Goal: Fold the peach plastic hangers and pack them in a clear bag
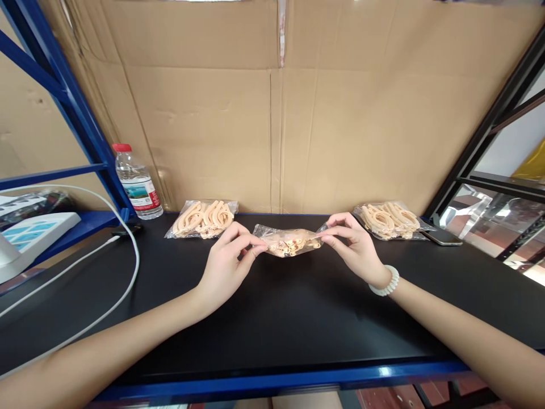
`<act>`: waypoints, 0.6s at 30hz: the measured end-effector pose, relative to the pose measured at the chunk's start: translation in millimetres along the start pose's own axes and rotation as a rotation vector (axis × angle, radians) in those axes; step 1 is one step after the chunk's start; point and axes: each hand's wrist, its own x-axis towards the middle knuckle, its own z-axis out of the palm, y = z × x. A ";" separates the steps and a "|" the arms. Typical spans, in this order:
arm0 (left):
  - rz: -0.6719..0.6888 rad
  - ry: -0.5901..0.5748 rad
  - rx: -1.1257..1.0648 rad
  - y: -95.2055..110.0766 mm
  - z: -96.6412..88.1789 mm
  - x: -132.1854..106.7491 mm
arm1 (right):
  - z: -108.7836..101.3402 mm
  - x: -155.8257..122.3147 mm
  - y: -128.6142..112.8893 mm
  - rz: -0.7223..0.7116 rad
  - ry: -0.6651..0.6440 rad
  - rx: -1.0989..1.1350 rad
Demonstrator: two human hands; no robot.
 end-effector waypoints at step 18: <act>-0.064 0.118 -0.026 32.9 39.0 50.1 | -7.7 13.1 -19.8 0.304 0.473 -0.013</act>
